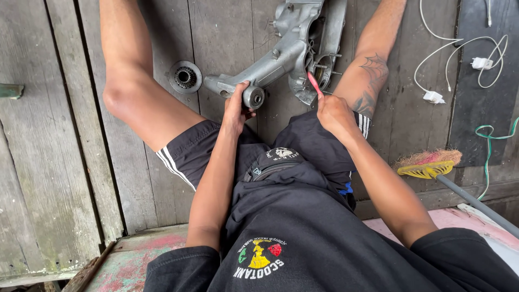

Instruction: Cleaning a motorcycle engine crankcase using a small brush while sitting on the floor

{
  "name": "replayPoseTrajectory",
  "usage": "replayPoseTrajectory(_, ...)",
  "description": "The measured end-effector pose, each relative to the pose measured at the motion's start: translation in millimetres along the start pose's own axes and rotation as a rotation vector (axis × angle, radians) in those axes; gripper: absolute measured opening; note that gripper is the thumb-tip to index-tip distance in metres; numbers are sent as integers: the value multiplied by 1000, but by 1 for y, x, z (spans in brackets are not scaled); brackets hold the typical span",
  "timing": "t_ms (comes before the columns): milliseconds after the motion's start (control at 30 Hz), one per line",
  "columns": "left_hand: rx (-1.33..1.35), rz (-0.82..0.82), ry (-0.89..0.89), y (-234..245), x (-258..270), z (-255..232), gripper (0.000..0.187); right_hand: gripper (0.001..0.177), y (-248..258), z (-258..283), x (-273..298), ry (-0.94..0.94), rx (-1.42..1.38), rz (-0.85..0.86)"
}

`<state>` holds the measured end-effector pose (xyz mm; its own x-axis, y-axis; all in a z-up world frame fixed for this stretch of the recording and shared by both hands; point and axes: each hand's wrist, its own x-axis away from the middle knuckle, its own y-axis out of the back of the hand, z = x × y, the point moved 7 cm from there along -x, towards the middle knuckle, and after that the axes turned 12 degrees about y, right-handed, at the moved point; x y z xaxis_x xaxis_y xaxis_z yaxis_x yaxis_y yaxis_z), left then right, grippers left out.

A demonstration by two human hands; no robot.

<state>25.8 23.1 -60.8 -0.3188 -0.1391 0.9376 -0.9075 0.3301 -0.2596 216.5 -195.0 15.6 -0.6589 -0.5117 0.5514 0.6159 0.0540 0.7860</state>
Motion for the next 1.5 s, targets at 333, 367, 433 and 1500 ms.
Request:
replayPoseTrajectory(333,-10,-1,7,2,-1,2,59,54,7,17,11,15,101,21)
replayPoseTrajectory(367,-4,-2,7,1,1,1,58,55,4,9,9,10,84,15)
replayPoseTrajectory(433,2,-2,6,-1,1,0,57,56,1,0,3,5,68,7)
replayPoseTrajectory(1500,-26,-3,7,-1,4,-2,55,19,28,-6,8,246,-121,-322)
